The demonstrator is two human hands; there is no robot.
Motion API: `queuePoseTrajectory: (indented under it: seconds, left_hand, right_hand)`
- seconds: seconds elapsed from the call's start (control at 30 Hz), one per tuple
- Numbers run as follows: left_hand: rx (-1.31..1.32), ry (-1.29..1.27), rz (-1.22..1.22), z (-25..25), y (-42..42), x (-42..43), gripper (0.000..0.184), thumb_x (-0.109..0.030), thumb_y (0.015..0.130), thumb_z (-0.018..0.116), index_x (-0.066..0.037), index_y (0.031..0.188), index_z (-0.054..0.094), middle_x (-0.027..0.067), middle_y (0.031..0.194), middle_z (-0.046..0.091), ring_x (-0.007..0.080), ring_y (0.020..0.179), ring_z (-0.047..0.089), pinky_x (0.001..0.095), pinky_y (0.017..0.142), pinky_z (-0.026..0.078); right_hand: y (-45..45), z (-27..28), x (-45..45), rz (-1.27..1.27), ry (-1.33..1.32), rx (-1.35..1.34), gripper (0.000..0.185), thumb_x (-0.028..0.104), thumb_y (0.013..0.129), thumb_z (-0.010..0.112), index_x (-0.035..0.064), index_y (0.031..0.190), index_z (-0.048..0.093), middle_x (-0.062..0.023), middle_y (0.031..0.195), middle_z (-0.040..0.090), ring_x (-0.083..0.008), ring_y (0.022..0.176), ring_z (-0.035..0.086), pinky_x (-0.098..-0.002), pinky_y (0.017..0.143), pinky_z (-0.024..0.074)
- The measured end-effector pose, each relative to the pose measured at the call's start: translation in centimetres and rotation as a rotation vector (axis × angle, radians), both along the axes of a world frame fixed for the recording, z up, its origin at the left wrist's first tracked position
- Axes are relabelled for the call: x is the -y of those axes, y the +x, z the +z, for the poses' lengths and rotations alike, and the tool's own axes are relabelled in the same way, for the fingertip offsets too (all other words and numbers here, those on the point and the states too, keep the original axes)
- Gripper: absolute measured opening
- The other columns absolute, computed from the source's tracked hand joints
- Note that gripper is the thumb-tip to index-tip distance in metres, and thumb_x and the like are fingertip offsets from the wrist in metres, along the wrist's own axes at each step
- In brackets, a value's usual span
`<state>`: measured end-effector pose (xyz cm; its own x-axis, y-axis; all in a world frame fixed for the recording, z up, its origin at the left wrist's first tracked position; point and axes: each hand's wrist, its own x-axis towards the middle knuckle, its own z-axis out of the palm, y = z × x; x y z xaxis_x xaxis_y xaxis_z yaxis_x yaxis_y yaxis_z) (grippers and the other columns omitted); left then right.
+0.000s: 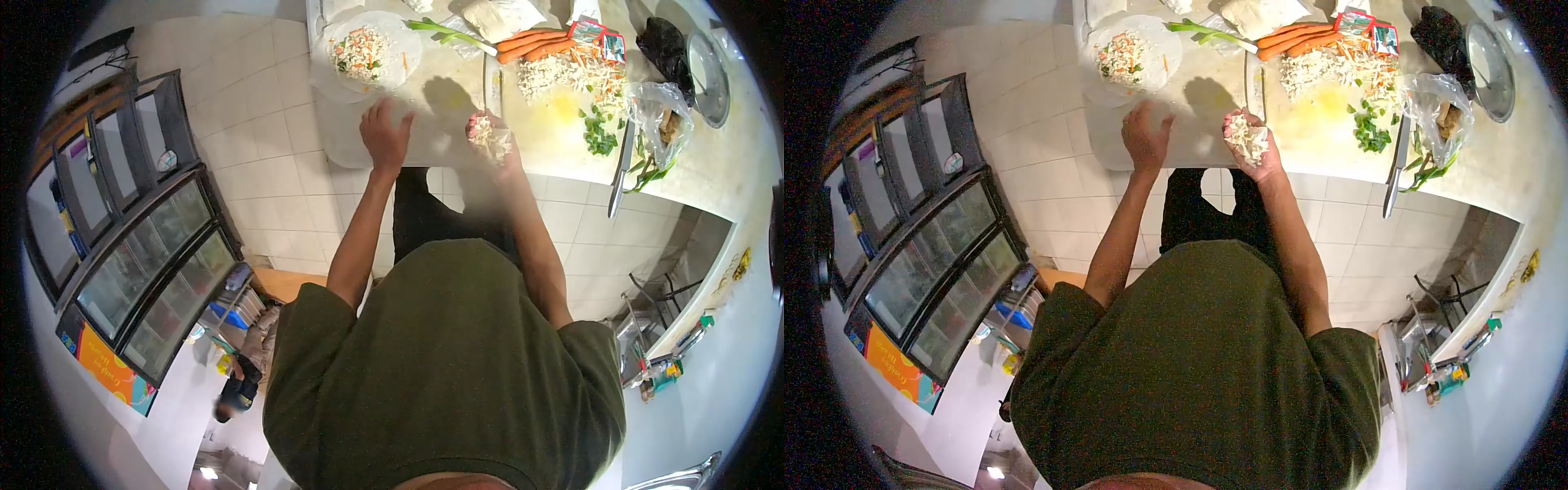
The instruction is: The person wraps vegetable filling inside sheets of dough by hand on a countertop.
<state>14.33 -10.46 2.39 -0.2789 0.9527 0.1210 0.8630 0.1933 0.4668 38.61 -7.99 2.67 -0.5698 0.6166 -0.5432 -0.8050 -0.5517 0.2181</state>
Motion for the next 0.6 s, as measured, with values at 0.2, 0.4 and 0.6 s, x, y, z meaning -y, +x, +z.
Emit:
queuePoseTrajectory:
  seconds: [0.2, 0.4, 0.6]
  left_hand:
    - [-0.020, 0.033, 0.066, -2.2, 1.1, -0.7, 0.046, -0.036, 0.088, 0.075, -0.011, 0.125, 0.067, 0.0058, 0.122, 0.068, 0.0298, 0.117, 0.055, 0.0471, 0.104, 0.037]
    - [-0.013, 0.060, 0.080, -3.4, 2.2, -1.2, 0.022, -0.028, 0.092, 0.070, -0.015, 0.109, 0.074, 0.0012, 0.106, 0.071, 0.0261, 0.109, 0.057, 0.0458, 0.103, 0.035]
    - [-0.057, 0.170, 0.018, -3.7, 1.6, -2.1, 0.012, -0.016, 0.089, 0.071, -0.014, 0.100, 0.073, 0.0039, 0.091, 0.069, 0.0267, 0.099, 0.059, 0.0431, 0.096, 0.040]
  right_hand:
    - [0.8, 0.7, 0.1, 0.020, 0.000, 0.009, 0.021, 0.020, 0.102, 0.056, 0.0008, 0.107, 0.062, -0.0142, 0.099, 0.069, -0.0262, 0.088, 0.068, -0.0359, 0.079, 0.0619]
    - [1.1, 0.7, 0.4, 0.036, -0.008, 0.072, 0.021, 0.020, 0.103, 0.056, 0.0002, 0.106, 0.062, -0.0145, 0.098, 0.069, -0.0262, 0.088, 0.068, -0.0352, 0.078, 0.0616]
    - [1.2, 1.0, -0.1, 0.029, -0.029, 0.107, 0.019, 0.018, 0.102, 0.058, -0.0003, 0.106, 0.062, -0.0152, 0.098, 0.068, -0.0265, 0.088, 0.067, -0.0349, 0.079, 0.0611]
